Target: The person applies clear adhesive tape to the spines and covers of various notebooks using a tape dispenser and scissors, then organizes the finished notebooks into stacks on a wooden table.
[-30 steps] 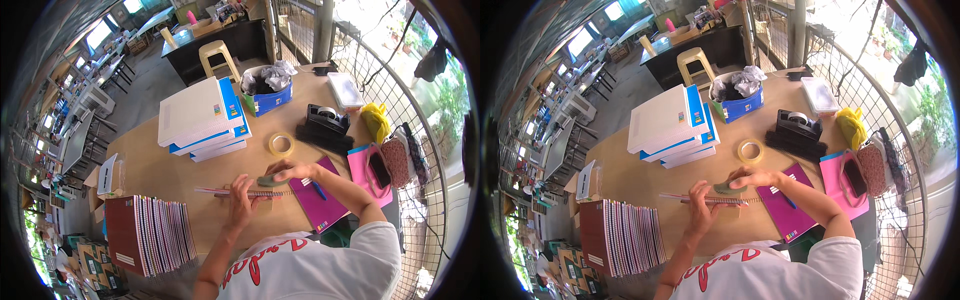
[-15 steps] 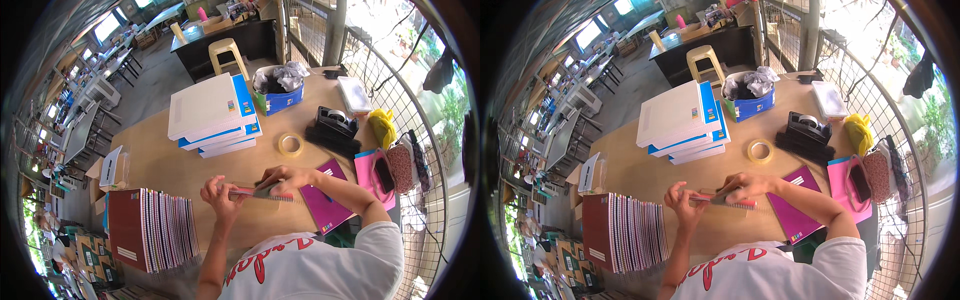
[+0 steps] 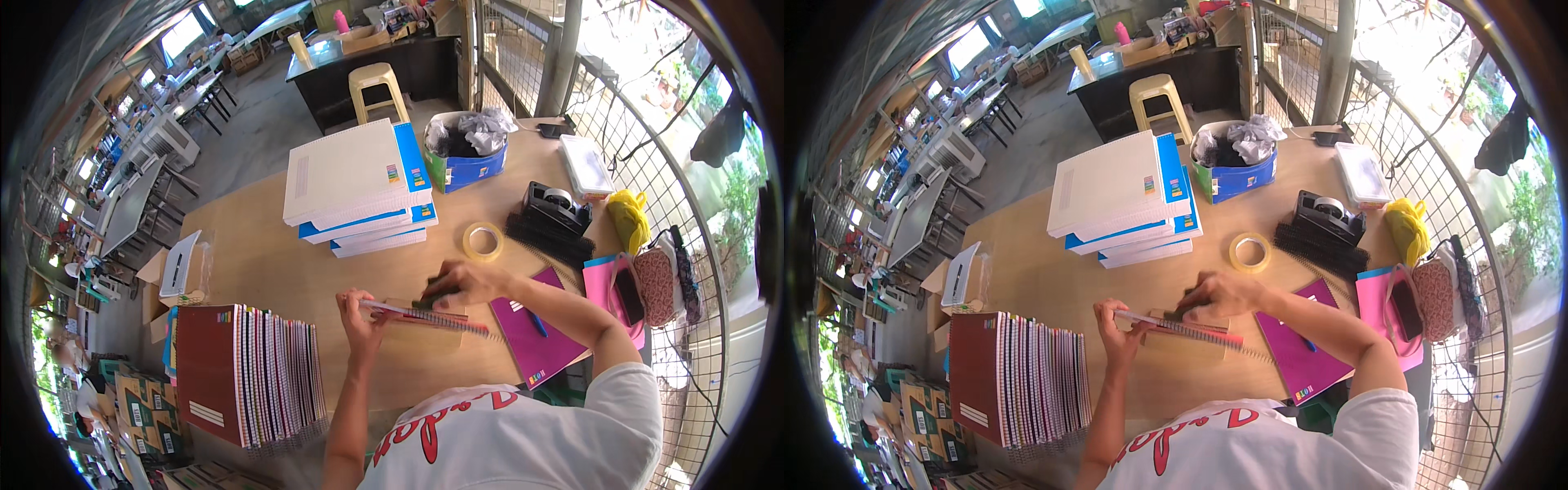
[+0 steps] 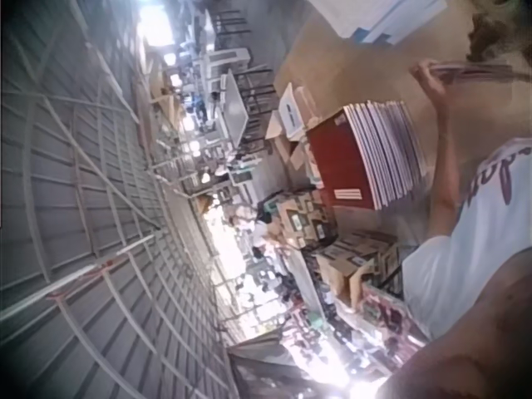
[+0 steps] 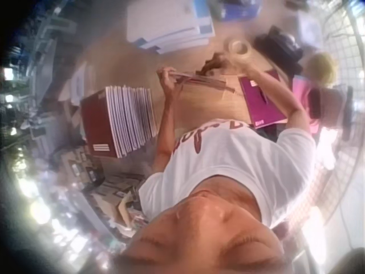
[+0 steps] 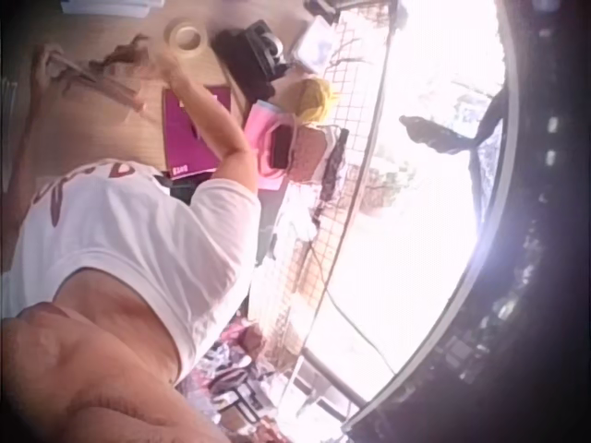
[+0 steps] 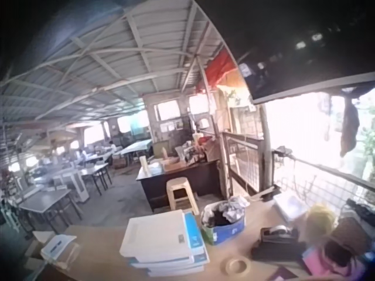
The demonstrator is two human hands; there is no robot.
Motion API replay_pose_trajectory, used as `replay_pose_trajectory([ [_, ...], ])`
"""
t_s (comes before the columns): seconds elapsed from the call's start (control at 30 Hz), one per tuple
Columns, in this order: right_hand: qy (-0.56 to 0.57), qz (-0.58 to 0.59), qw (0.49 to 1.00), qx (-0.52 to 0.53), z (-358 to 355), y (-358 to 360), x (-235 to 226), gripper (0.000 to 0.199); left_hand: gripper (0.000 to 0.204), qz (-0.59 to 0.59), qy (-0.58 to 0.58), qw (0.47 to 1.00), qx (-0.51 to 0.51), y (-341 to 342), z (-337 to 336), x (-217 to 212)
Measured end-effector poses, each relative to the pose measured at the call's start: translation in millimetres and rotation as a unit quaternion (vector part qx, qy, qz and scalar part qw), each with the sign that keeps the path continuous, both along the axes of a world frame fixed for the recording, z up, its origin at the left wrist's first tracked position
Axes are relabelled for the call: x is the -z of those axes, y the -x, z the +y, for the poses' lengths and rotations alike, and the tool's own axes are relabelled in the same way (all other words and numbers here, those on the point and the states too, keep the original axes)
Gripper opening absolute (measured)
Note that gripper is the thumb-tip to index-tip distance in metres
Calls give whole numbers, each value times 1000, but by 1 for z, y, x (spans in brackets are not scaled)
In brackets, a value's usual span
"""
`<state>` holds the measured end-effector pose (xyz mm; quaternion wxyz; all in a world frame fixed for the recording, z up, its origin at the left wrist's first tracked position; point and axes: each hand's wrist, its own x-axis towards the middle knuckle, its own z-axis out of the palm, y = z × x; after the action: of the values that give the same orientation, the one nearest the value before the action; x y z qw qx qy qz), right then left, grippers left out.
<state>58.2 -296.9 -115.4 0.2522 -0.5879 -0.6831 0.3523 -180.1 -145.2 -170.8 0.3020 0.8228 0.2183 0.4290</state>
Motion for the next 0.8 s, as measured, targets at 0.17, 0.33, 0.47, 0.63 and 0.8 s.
replay_pose_trajectory([
  [0.17,2,132,990,39,8,0,-2,54,69,-11,23,1000,12,-1,4,7],
  [0.33,1,59,997,47,10,10,11,57,69,-8,-1,1000,17,-1,7,3],
  [0.47,11,38,999,19,17,13,9,58,66,-16,6,999,39,0,7,1],
  [0.63,-22,79,996,26,20,29,-2,55,63,-12,52,998,46,3,8,3],
  [0.8,-14,257,966,38,29,19,15,54,65,12,63,997,40,5,7,-2],
])
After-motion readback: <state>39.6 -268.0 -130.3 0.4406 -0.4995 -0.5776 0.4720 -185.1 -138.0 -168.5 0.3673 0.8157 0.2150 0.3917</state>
